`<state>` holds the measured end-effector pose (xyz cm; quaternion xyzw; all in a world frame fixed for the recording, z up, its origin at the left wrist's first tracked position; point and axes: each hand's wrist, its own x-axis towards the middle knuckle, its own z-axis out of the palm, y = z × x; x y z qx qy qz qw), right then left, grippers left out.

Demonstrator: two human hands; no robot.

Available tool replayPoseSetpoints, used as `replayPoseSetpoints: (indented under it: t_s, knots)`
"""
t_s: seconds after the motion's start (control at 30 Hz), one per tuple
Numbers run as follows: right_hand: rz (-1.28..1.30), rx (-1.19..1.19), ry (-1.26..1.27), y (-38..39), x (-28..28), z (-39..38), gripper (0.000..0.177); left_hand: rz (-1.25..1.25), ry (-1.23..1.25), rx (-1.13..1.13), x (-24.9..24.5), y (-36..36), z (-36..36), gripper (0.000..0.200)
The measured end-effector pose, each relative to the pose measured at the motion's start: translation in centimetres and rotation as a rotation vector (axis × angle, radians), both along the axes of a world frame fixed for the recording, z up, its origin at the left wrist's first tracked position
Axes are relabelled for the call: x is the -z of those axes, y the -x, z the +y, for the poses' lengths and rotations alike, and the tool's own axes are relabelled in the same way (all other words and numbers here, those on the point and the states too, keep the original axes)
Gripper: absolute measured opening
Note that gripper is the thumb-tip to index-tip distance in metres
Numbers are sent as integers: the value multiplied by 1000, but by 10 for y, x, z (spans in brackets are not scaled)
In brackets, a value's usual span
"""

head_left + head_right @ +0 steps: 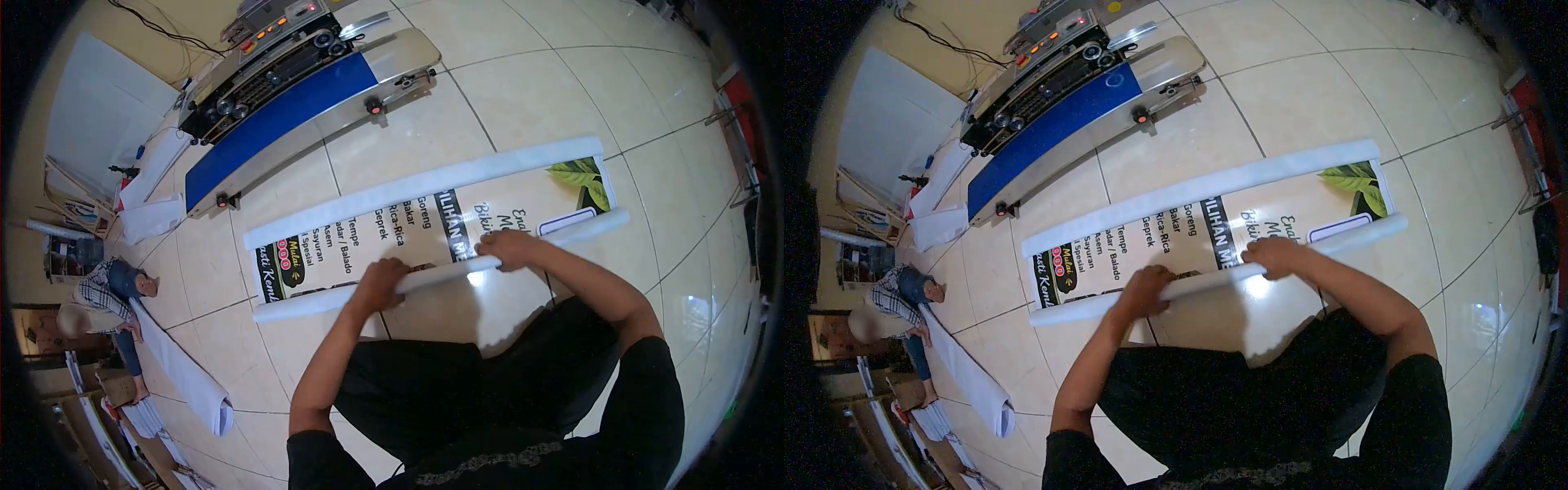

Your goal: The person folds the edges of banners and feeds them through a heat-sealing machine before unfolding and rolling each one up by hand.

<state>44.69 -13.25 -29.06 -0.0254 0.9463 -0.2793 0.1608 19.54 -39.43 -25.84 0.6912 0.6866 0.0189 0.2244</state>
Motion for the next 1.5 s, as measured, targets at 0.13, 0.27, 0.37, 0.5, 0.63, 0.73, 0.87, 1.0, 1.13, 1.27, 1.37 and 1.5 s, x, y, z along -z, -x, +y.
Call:
replayPoseSetpoints:
  t_s: [0.13,0.27,0.37,0.5,0.63,0.73,0.87,1.0,1.13,1.27,1.37,1.5]
  knots:
    - [36,167,189,34,-21,39,60,-279,-8,-352,-21,36,34,62]
    - [-44,18,22,47,-8,53,63,-122,79,-55,-15,48,47,62]
    - [-20,175,39,60,-6,81,66,-167,-78,-286,-10,79,61,68]
    - [165,169,-302,47,-1,56,56,132,-80,-138,-6,68,56,65]
    - [283,311,-312,7,9,37,50,219,-85,-258,30,76,26,56]
    - [202,333,-246,-32,18,13,52,174,-163,-156,32,54,-7,46]
    - [-102,82,143,-43,8,33,44,-55,451,-58,-20,51,9,57]
    - [-120,342,-26,17,-20,107,42,-1,339,-241,-21,120,65,57]
    - [665,588,-561,52,-167,121,30,310,-230,-554,-158,105,96,42]
    - [828,625,-652,10,-205,76,31,519,-789,-365,-181,61,50,35]
    - [556,565,-531,-31,-148,51,28,417,-615,-326,-137,32,11,35]
    - [386,582,-391,-61,-81,26,26,341,-422,-239,-65,6,-25,32]
